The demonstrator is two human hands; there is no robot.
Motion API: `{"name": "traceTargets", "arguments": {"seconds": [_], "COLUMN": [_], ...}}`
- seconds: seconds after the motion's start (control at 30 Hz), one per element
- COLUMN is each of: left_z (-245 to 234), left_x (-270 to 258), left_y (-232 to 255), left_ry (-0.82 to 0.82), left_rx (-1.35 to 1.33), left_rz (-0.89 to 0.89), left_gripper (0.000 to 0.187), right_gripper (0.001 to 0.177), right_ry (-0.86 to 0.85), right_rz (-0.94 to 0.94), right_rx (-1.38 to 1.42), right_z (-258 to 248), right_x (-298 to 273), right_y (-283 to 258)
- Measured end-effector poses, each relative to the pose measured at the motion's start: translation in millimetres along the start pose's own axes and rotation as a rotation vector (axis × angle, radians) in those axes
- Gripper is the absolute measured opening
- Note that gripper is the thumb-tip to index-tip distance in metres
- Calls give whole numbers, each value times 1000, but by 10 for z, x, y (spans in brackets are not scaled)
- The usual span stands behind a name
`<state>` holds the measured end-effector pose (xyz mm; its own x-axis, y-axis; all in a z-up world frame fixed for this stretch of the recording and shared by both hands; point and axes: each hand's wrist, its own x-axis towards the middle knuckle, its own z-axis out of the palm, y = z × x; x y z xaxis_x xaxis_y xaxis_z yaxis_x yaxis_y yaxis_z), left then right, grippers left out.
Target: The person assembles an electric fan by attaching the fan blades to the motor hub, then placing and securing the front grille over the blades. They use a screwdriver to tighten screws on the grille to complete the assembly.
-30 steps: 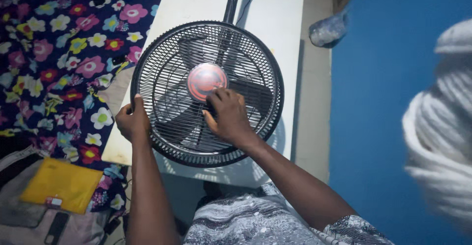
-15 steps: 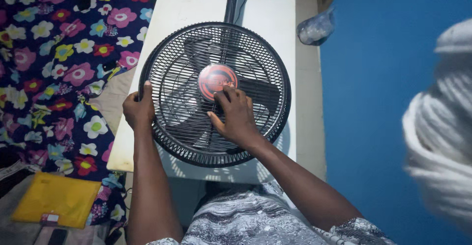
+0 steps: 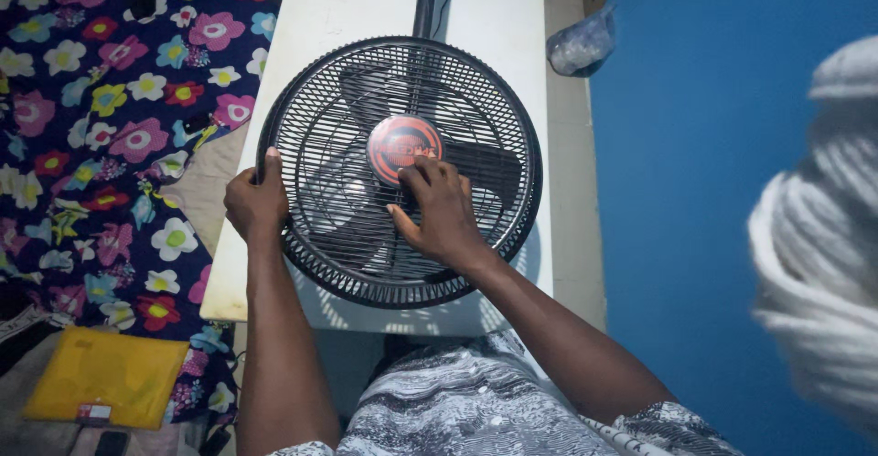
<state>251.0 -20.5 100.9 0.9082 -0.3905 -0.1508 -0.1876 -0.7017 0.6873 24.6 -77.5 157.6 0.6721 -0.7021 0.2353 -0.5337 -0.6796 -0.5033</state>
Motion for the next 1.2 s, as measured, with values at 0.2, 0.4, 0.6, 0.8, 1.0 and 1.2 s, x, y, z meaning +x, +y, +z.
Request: {"name": "traceTargets", "arguments": {"seconds": [0.2, 0.4, 0.6, 0.8, 1.0, 1.2], "left_z": [20, 39, 34, 36, 82, 132], "left_x": [12, 31, 19, 30, 61, 107], "left_y": [1, -32, -24, -44, -87, -145], "left_ry": [14, 49, 33, -1, 47, 62], "left_rx": [23, -24, -60, -81, -87, -96], "left_rz": [-3, -1, -14, -19, -32, -44], "left_gripper": [52, 52, 51, 51, 54, 53], "right_gripper": [45, 46, 46, 46, 47, 48], "right_ry": [-22, -11, -20, -34, -52, -52], "right_rz": [11, -3, 8, 4, 21, 3], "right_rx": [9, 10, 12, 1, 18, -9], "right_z": [3, -14, -11, -3, 2, 18], "right_x": [2, 8, 7, 9, 2, 6], "right_y": [14, 4, 13, 22, 32, 45]}}
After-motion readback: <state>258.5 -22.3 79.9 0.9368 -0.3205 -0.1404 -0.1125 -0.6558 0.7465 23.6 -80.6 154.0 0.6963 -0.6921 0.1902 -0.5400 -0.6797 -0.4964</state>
